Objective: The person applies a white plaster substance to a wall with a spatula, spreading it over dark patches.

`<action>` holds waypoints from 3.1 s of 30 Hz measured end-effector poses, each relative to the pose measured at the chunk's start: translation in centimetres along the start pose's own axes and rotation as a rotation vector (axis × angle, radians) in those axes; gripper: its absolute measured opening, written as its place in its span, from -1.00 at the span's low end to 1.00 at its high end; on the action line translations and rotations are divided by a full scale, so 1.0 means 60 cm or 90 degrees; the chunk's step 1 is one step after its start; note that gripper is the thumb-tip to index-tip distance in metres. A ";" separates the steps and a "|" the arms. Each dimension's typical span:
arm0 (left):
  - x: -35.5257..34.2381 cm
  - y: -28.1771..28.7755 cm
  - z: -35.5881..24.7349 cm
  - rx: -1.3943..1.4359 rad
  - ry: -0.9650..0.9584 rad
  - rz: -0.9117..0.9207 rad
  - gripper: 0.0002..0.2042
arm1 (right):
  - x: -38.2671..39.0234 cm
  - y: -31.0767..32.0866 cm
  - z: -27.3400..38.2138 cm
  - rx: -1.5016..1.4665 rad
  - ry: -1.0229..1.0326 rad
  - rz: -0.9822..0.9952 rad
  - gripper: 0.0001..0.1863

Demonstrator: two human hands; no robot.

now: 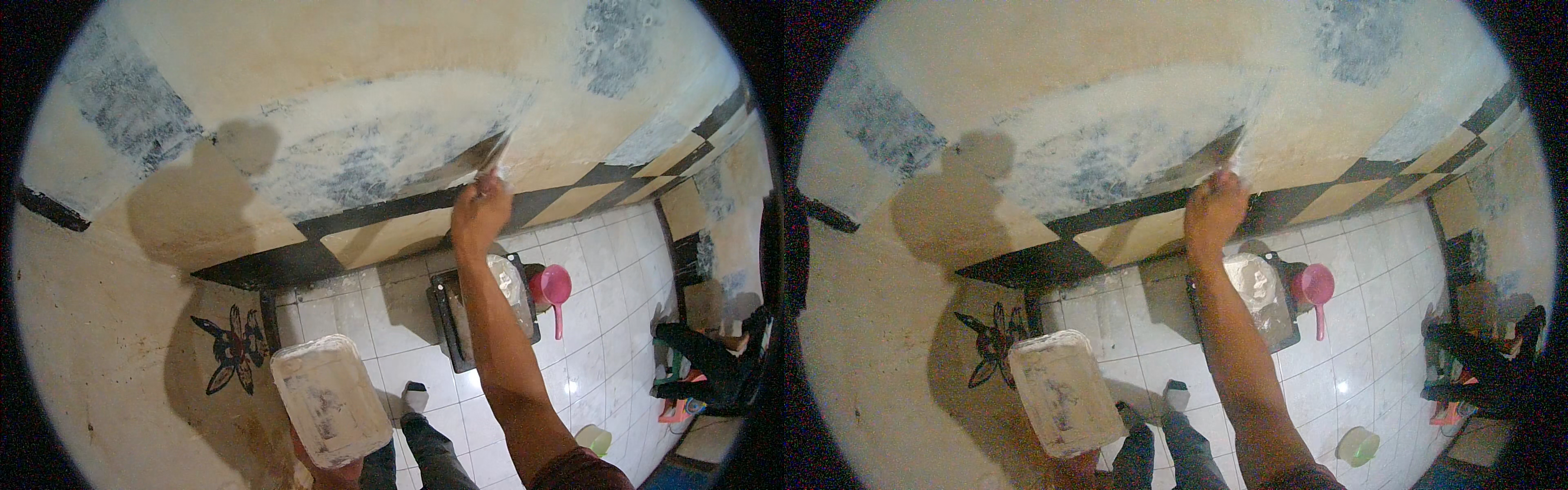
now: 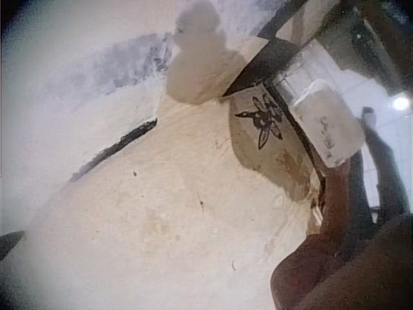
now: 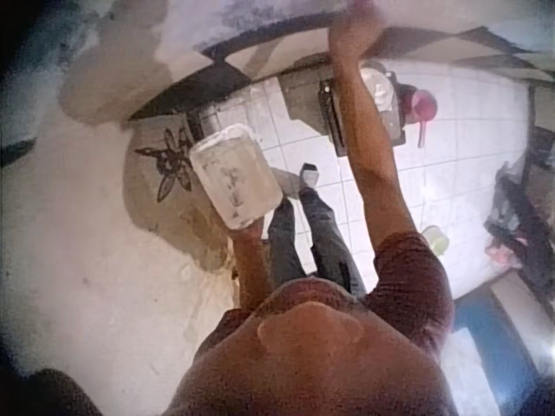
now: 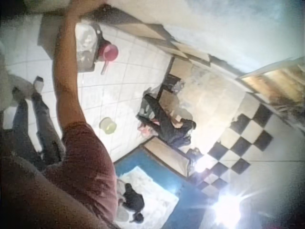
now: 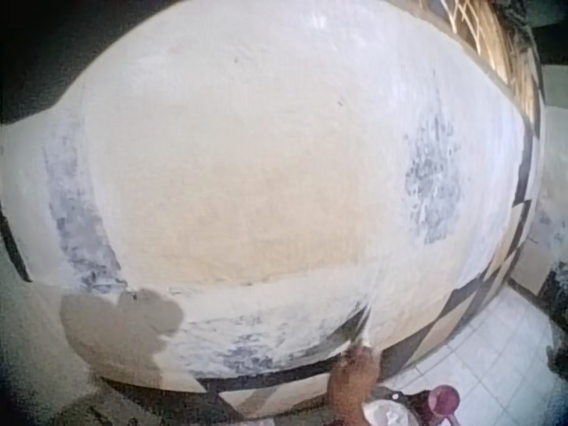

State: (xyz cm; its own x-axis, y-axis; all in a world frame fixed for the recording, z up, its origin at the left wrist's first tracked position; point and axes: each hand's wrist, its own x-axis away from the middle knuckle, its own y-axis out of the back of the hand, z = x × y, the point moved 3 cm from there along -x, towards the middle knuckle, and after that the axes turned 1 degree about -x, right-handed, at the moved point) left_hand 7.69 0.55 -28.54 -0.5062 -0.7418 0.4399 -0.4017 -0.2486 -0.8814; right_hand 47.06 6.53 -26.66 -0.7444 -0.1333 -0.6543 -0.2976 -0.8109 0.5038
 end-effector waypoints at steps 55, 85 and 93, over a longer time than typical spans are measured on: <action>0.016 0.035 -0.026 -0.001 -0.071 -0.014 -0.42 | -0.005 -0.037 -0.087 -0.106 0.052 0.241 -0.84; 0.010 0.011 -0.006 -0.120 -0.062 -0.043 -0.40 | 0.072 -0.017 0.037 -0.284 -0.061 0.160 -0.82; 0.006 0.013 -0.001 -0.098 -0.030 -0.023 -0.39 | -0.018 -0.057 0.060 -0.110 0.050 0.162 -0.82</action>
State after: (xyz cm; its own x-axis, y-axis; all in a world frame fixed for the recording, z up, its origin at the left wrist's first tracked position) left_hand 7.16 0.15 -29.05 -0.4543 -0.7630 0.4598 -0.5337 -0.1801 -0.8263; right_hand 46.73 11.52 -25.62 -0.7319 -0.3826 -0.5639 0.0031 -0.8293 0.5588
